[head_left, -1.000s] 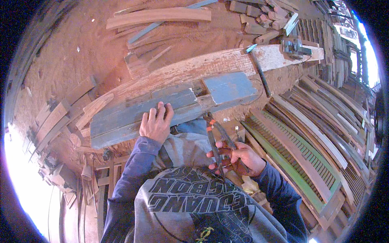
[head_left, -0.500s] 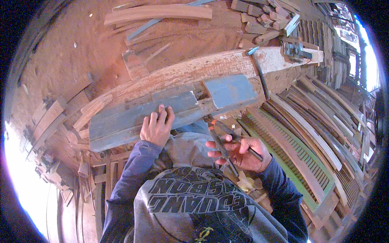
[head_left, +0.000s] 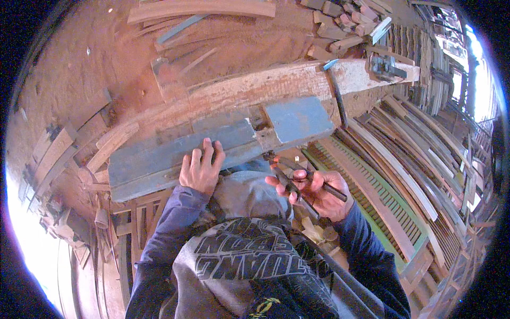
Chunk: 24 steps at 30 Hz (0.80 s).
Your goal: The person uses a hammer to pry and remove nails from a long, painted wooden plank resting on a workbench. The person repeatedly strikes the nail heads and uses the claw to extract them, then sets the plank aside.
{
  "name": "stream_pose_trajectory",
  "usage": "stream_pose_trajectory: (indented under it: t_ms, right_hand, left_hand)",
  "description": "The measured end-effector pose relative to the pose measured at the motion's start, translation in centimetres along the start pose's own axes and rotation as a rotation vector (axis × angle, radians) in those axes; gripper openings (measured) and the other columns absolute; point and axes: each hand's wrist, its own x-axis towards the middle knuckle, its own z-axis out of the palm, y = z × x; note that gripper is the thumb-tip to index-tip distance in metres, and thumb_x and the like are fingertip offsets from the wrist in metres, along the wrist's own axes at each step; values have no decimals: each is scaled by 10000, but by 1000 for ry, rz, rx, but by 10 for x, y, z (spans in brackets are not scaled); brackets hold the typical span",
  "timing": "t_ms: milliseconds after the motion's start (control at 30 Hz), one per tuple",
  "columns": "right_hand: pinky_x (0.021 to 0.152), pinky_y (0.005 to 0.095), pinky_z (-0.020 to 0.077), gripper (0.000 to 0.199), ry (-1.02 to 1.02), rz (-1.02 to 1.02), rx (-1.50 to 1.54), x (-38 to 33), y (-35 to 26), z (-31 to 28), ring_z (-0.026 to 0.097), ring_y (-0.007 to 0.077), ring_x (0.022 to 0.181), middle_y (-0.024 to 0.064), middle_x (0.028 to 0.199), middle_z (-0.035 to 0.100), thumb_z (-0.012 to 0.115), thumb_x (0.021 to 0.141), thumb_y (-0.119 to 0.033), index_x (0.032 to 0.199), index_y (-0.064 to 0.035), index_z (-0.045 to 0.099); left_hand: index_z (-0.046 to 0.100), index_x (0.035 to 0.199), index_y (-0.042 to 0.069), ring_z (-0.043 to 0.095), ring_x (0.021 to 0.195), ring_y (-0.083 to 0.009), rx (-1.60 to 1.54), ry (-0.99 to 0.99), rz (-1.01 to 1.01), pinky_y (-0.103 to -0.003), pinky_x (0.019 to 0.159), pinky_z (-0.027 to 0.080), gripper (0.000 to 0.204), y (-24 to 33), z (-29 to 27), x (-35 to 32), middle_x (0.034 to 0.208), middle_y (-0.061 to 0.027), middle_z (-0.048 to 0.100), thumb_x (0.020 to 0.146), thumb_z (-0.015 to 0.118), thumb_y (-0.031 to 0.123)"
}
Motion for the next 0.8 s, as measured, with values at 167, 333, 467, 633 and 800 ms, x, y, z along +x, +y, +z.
stream_pose_trajectory:
  t_ms: [167,333,467,633,800]
  right_hand:
    - [963,446,489,156,9,17,69,4,4,-4,532,396,1189,308,1400,455,492,743,31,874,-12,566]
    - [870,364,495,143,21,-14,151,4,19,-2,564,267,925,251,1271,513,497,770,20,892,-20,560]
    - [754,286,489,108,-25,-45,254,10,35,-6,520,192,809,217,1164,527,501,806,1,886,-18,572]
    - [637,241,466,110,-28,-107,238,8,36,-9,488,148,706,206,1075,534,514,831,-16,937,-23,544]
    - [634,271,463,139,116,-202,-238,1,44,-7,508,152,705,109,1012,563,543,836,-54,975,-66,540]
  left_hand:
    - [642,1186,145,547,856,-209,-10,15,-23,-343,681,495,361,1,0,0,1219,-100,628,830,583,156]
    - [638,1188,135,550,879,-216,-8,19,-23,-344,686,496,368,2,3,-3,1232,-102,619,824,584,154]
    - [637,1184,130,555,910,-224,-18,42,-25,-351,694,498,373,1,6,-4,1238,-100,612,815,590,158]
    - [635,1176,127,562,928,-232,-18,57,-23,-361,712,501,375,0,4,-1,1211,-88,618,804,598,158]
    - [635,1146,117,562,946,-255,-92,40,-42,-376,723,501,369,-3,-9,8,1170,-80,621,778,618,144]
